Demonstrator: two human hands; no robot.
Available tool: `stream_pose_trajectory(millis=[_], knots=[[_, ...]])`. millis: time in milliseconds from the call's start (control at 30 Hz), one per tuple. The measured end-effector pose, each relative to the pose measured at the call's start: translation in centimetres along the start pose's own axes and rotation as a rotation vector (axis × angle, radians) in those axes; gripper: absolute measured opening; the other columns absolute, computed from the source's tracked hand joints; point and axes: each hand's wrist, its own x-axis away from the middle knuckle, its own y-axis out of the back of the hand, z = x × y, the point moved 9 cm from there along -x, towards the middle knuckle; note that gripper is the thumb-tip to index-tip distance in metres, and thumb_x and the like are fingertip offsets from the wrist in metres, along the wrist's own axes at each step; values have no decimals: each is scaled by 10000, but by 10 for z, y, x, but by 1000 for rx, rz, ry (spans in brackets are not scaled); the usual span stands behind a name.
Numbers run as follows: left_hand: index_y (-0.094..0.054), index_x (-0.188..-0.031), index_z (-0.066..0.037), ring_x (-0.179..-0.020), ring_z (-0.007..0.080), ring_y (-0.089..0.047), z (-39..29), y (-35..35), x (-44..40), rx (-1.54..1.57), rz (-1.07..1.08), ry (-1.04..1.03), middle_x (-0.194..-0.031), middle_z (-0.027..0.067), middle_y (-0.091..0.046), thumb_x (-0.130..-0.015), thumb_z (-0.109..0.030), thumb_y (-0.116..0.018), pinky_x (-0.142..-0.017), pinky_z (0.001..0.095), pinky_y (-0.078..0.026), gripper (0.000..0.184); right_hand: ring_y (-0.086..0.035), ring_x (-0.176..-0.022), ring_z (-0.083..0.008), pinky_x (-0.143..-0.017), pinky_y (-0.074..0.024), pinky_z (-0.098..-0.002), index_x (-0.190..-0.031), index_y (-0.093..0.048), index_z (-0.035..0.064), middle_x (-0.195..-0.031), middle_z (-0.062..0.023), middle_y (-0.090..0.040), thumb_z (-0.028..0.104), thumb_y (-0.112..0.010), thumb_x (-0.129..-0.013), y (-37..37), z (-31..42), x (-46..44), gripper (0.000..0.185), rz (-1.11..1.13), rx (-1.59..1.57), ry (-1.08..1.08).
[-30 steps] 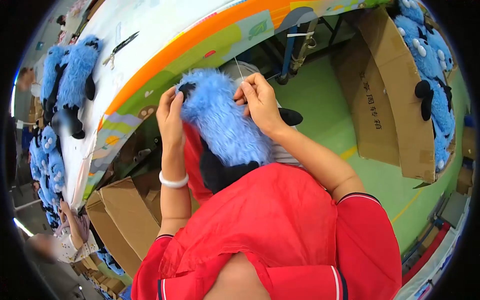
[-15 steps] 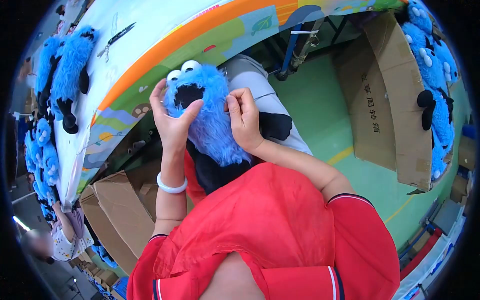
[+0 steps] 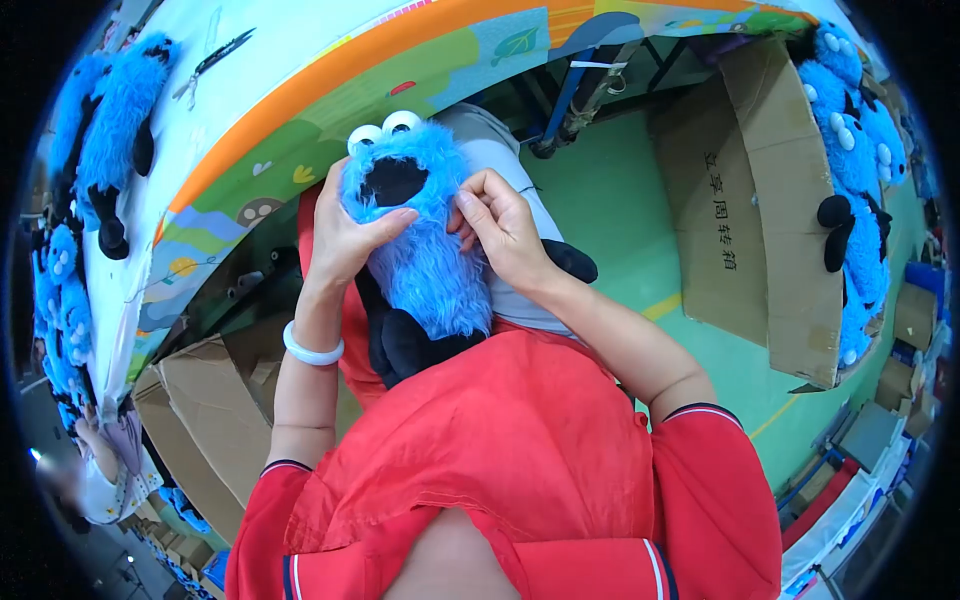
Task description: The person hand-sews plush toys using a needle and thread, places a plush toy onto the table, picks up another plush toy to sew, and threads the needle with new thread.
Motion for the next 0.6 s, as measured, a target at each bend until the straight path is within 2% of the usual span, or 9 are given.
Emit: stream_pose_trajectory(millis=[67, 167, 233, 267, 400, 467, 600], knots=[[-418, -1245, 43, -929, 289, -602, -12, 5, 5, -57, -42, -71, -1060, 183, -585, -571, -224, -862, -844, 360, -489, 849, -509, -633, -80, -590, -440, -187, -911, -493, 46, -776, -51, -585, 121, -473, -960, 0, 0, -7, 92, 16, -23, 9], [-421, -1233, 48, -920, 288, -605, 0, 9, 12, -28, -77, -49, -1053, 183, -590, -573, -217, -858, -840, 357, -490, 834, -509, -638, -77, -584, -421, -185, -881, -546, 27, -771, -44, -584, 110, -511, -935, 9, 15, -22, 105, -52, -140, 38], [-424, -1220, 54, -911, 288, -609, 8, 16, 12, -6, -107, -28, -1046, 182, -595, -575, -210, -855, -837, 354, -491, 820, -506, -639, -71, -582, -424, -196, -835, -605, 19, -748, -42, -589, 67, -561, -886, 18, 62, -22, 82, -79, 396, 360], [-424, -1220, 54, -911, 288, -609, 7, 17, 12, -10, -107, -29, -1046, 182, -595, -575, -210, -855, -837, 354, -491, 820, -506, -639, -71, -582, -424, -196, -835, -605, 19, -748, -42, -589, 67, -561, -886, 19, 70, -20, 82, -81, 392, 362], [-437, -1229, 40, -929, 285, -596, 7, 12, 12, 84, -56, 18, -1058, 172, -574, -578, -221, -852, -836, 353, -486, 815, -482, -565, -62, -512, -418, -193, -810, -636, 12, -700, -43, -585, 21, -593, -837, -7, 76, 3, 51, 182, 500, 120], [-442, -1229, 35, -934, 283, -592, 6, 11, 11, 67, -43, 19, -1062, 168, -567, -579, -223, -851, -837, 353, -485, 811, -449, -474, -57, -417, -381, -180, -848, -640, -4, -658, -55, -585, 4, -594, -828, -20, 54, 16, 50, 228, 161, -262], [-458, -1230, 21, -949, 278, -579, 9, 10, 11, 12, -17, 24, -1073, 155, -545, -580, -228, -848, -839, 351, -481, 798, -427, -420, -55, -346, -329, -157, -909, -648, -18, -643, -65, -586, 12, -589, -834, -31, 31, 21, 99, 246, -31, -391]])
